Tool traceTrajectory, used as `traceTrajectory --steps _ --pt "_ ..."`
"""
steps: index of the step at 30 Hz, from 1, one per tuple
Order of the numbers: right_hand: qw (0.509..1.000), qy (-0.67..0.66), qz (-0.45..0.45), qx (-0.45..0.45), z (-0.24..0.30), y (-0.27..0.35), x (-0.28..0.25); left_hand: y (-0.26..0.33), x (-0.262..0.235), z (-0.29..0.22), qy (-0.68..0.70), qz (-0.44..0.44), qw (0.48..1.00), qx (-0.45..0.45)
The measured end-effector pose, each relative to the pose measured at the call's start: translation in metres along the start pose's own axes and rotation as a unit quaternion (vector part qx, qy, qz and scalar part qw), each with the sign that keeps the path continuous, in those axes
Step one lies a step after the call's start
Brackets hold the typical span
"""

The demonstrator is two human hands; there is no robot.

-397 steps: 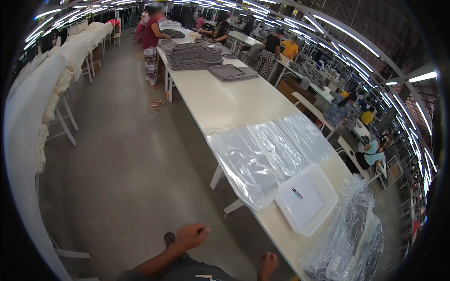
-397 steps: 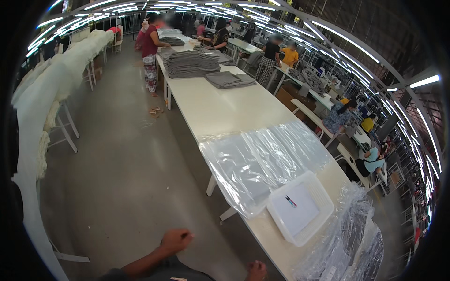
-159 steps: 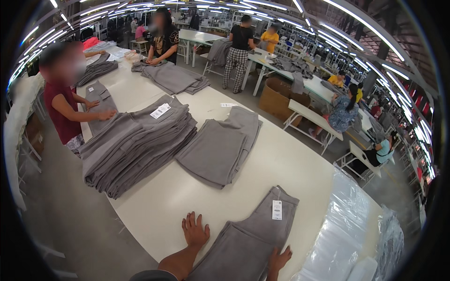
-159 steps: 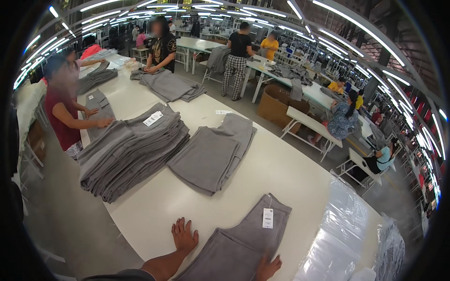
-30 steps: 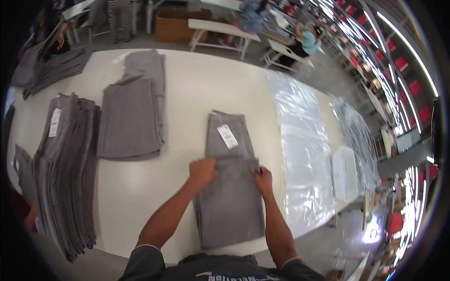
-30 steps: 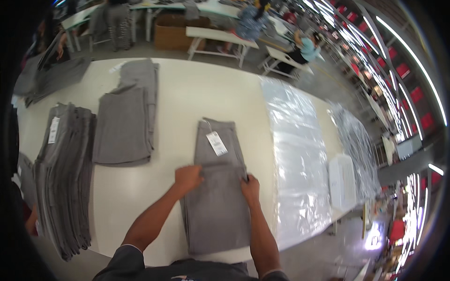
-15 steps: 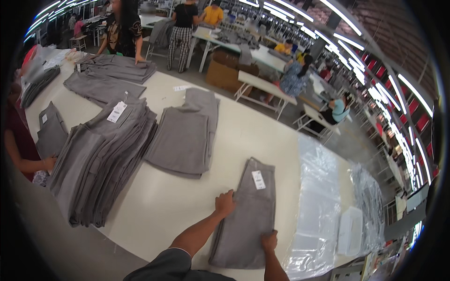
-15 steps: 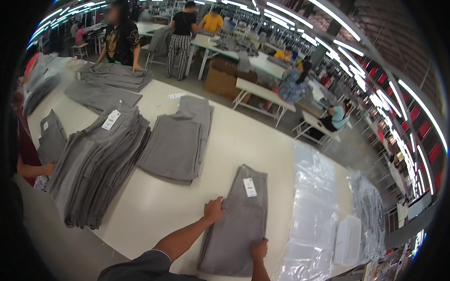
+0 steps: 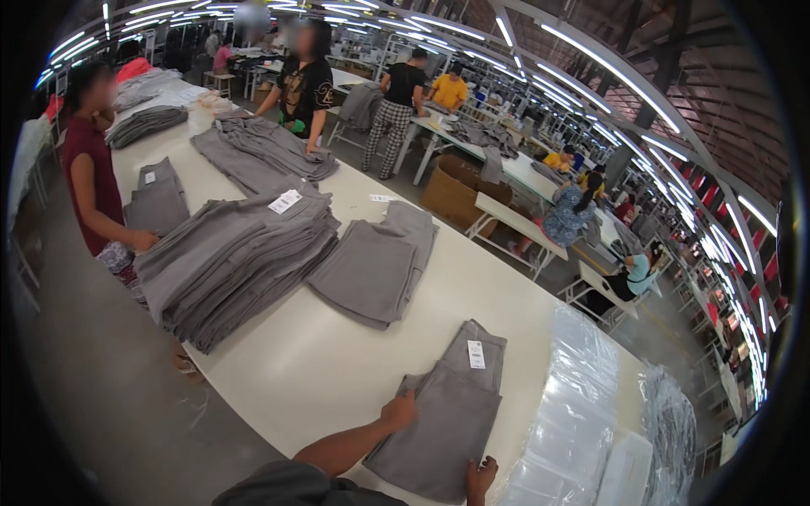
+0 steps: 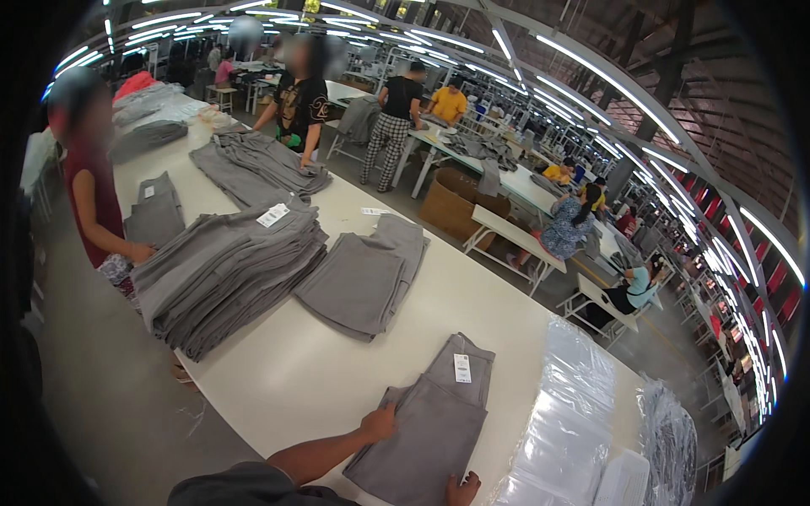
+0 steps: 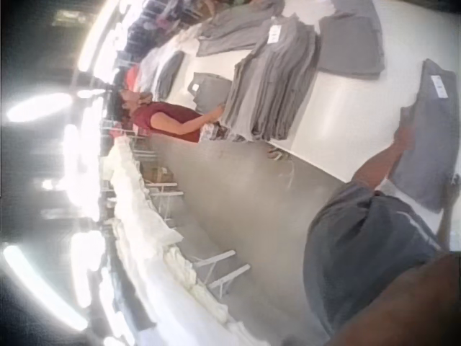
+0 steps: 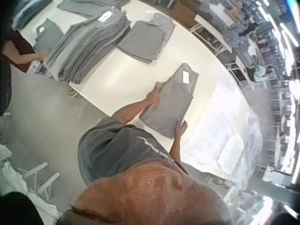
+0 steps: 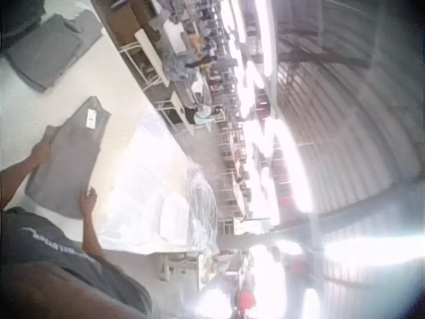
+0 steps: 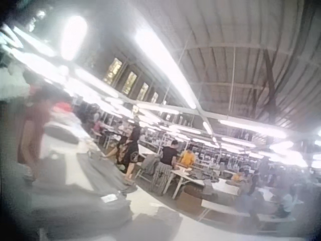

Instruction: The person folds gray trousers and places them into clear plastic bags on a table. The person repeatedly picks up folded trousers, inserts them into bags, and stacks the packaged items. Other workers are visible in the background performing similar tasks.

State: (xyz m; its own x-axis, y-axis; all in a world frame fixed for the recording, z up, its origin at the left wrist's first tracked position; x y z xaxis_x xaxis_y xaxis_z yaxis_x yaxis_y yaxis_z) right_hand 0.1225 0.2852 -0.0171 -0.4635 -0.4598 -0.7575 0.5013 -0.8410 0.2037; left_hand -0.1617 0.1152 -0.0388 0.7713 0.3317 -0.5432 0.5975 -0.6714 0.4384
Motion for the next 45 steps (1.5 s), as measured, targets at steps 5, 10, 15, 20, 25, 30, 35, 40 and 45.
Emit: traceTrajectory --steps 5,10,15,20,25,30,35,40,45 --pt "0.995 -0.004 0.100 0.001 -0.034 0.085 -0.010 0.110 0.046 0.020 0.007 -0.022 0.998 -0.064" --pt "0.986 0.010 0.163 -0.034 -0.033 0.105 -0.018 0.178 0.057 0.051 0.065 -0.165 0.984 0.031" --pt "0.993 -0.004 0.018 -0.115 -0.046 0.087 -0.074 0.171 0.056 0.055 -0.007 -0.164 0.986 0.023" --pt "0.945 0.211 -0.245 -0.057 -0.169 0.035 -0.158 0.201 0.063 0.055 0.068 -0.299 0.951 0.032" --pt "0.942 0.316 0.036 0.107 -0.208 0.027 -0.158 0.210 0.081 0.079 0.133 -0.350 0.923 0.083" --pt "0.964 0.253 0.021 0.074 -0.251 0.010 -0.146 0.207 0.071 0.101 0.163 -0.358 0.917 0.065" --pt "0.950 0.246 -0.123 0.149 -0.257 -0.012 -0.146 0.195 0.069 0.099 0.311 -0.299 0.900 0.062" --pt "0.963 0.262 -0.064 -0.018 -0.217 0.007 -0.140 0.190 0.064 0.100 0.330 -0.262 0.907 0.019" --pt "0.969 0.233 -0.056 0.051 -0.226 0.005 -0.134 0.183 0.064 0.117 0.341 -0.248 0.906 0.015"
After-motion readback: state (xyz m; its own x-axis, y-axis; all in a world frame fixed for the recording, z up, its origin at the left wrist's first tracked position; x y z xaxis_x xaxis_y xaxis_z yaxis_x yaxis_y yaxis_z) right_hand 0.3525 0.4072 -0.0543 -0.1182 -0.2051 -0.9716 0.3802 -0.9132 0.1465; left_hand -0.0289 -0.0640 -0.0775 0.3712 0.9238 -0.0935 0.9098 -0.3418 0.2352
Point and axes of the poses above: each hand's wrist, its own y-axis away from the middle knuckle, its own x-axis out of the palm, z = x × y, the point moved 5 cm from there along -y, towards the middle knuckle, and after that the axes turned 8 degrees about z, right-handed, at the moved point
